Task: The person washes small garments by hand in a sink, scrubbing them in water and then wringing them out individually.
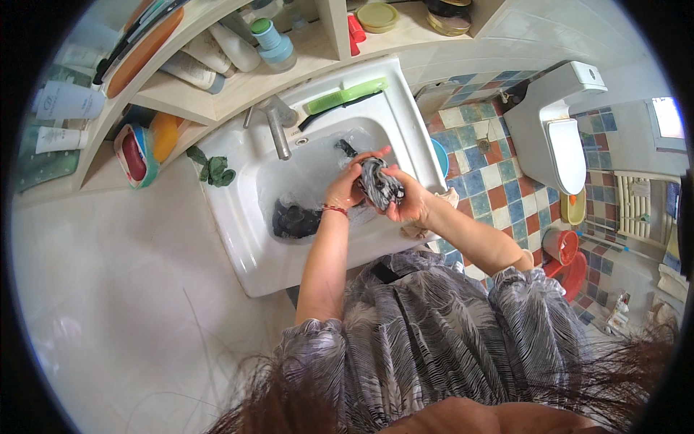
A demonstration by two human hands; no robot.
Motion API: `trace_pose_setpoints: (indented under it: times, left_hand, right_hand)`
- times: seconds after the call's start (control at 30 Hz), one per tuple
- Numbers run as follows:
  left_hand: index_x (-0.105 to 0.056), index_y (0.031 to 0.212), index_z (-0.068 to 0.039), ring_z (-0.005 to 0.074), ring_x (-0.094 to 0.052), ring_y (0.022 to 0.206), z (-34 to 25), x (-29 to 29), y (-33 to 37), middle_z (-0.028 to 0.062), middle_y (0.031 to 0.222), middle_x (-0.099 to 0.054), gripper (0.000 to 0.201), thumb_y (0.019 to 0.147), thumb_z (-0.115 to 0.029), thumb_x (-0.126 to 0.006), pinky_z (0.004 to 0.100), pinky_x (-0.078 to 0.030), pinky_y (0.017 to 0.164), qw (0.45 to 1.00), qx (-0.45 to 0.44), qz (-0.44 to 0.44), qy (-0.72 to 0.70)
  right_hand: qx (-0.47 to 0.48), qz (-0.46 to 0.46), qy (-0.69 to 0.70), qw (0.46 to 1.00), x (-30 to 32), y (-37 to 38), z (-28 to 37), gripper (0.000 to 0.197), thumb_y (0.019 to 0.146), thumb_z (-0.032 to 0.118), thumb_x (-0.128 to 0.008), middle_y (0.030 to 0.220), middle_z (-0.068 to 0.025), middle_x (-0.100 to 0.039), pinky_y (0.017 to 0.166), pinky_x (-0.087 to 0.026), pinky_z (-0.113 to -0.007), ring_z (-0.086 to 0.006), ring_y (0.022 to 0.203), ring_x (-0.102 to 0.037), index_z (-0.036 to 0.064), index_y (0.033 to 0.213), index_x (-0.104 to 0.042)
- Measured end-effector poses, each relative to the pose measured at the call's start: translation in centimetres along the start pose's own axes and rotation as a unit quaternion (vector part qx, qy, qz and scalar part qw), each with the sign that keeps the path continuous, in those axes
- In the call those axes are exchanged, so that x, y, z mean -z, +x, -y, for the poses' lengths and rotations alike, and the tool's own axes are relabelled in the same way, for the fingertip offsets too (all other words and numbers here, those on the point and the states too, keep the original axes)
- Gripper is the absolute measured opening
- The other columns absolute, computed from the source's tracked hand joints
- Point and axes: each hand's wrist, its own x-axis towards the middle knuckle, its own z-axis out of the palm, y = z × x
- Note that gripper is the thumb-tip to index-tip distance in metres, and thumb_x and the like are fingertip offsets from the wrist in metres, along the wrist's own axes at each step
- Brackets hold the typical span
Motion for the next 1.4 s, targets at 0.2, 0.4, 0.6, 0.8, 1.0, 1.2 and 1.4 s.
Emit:
trace_pose_setpoints:
  times: [0.2, 0.4, 0.6, 0.8, 1.0, 1.2, 1.4]
  left_hand:
    - [-0.049, 0.080, -0.008, 0.0208, -0.055, 0.077, 4.5, 0.9, 3.2, 0.0054, 0.079, -0.052, 0.014, 0.074, -0.016, -0.059, 0.0328, -0.047, 0.068, 0.988, 0.085, -0.125, -0.023]
    - [-0.050, 0.079, -0.010, 0.0138, -0.053, 0.068, 5.7, 0.3, 7.9, 0.0020, 0.072, -0.052, 0.011, 0.072, -0.011, -0.058, 0.0264, -0.045, 0.060, 0.973, 0.091, -0.196, 0.081]
    - [-0.051, 0.071, -0.007, 0.0111, -0.049, 0.058, 5.1, 2.2, 12.9, 0.0017, 0.065, -0.050, 0.008, 0.066, -0.007, -0.057, 0.0250, -0.041, 0.051, 0.917, -0.046, -0.238, 0.317]
    - [-0.054, 0.070, 0.000, 0.0143, -0.051, 0.063, 3.0, 1.5, 16.4, 0.0085, 0.068, -0.054, 0.016, 0.060, -0.012, -0.055, 0.0304, -0.042, 0.059, 0.720, -0.126, -0.340, 0.591]
    - [-0.047, 0.098, 0.000, 0.0293, -0.052, 0.086, 0.3, -0.1, 14.5, 0.0152, 0.094, -0.055, 0.036, 0.071, -0.023, -0.053, 0.0364, -0.039, 0.076, 0.923, -0.085, -0.343, 0.150]
    - [-0.023, 0.125, -0.001, 0.0290, -0.013, 0.124, 4.0, 3.1, 11.1, 0.0161, 0.133, -0.017, 0.064, 0.080, -0.041, -0.042, 0.0464, -0.011, 0.099, 0.460, -0.040, -0.170, 0.870]
    - [-0.016, 0.127, 0.002, 0.0280, -0.007, 0.125, 9.1, 2.0, 6.4, 0.0147, 0.135, -0.011, 0.083, 0.072, -0.052, -0.046, 0.0431, -0.008, 0.100, 0.472, -0.066, -0.025, 0.879]
  right_hand:
    - [0.136, -0.141, -0.078, 0.977, 0.7, -3.3, -0.1, 0.036, 0.065, 0.034, -0.068, 0.077, 0.0014, -0.052, 0.046, -0.041, -0.024, -0.0120, 0.065, -0.050, 0.0144, 0.089, -0.050]
    - [0.086, -0.248, -0.461, 0.847, 2.4, -3.8, 5.7, 0.030, 0.061, 0.032, -0.068, 0.066, 0.0015, -0.050, 0.039, -0.032, -0.021, -0.0086, 0.053, -0.044, 0.0112, 0.077, -0.053]
    - [0.156, -0.366, -0.787, 0.471, 0.0, -2.0, 10.5, 0.037, 0.059, 0.033, -0.062, 0.062, -0.0096, -0.056, 0.051, -0.044, -0.030, -0.0189, 0.057, -0.055, 0.0018, 0.079, -0.057]
    - [0.208, -0.359, -0.855, 0.312, -0.6, -0.4, 13.9, 0.035, 0.058, 0.036, -0.055, 0.073, -0.0183, -0.059, 0.066, -0.046, -0.035, -0.0302, 0.072, -0.058, 0.0041, 0.072, -0.060]
    - [0.227, -0.332, -0.732, 0.549, -2.8, -1.9, 15.0, 0.036, 0.056, 0.035, -0.060, 0.064, -0.0107, -0.058, 0.050, -0.044, -0.030, -0.0206, 0.056, -0.055, 0.0008, 0.067, -0.057]
    - [0.254, -0.265, -0.405, 0.837, -4.4, -5.9, 14.6, 0.021, 0.061, 0.027, -0.064, 0.065, 0.0021, -0.054, 0.047, -0.039, -0.024, -0.0077, 0.057, -0.049, 0.0119, 0.073, -0.057]
    - [0.313, -0.211, -0.370, 0.849, -4.3, -7.6, 12.8, 0.027, 0.065, 0.022, -0.061, 0.082, 0.0001, -0.056, 0.072, -0.038, -0.027, -0.0116, 0.079, -0.049, 0.0091, 0.088, -0.057]
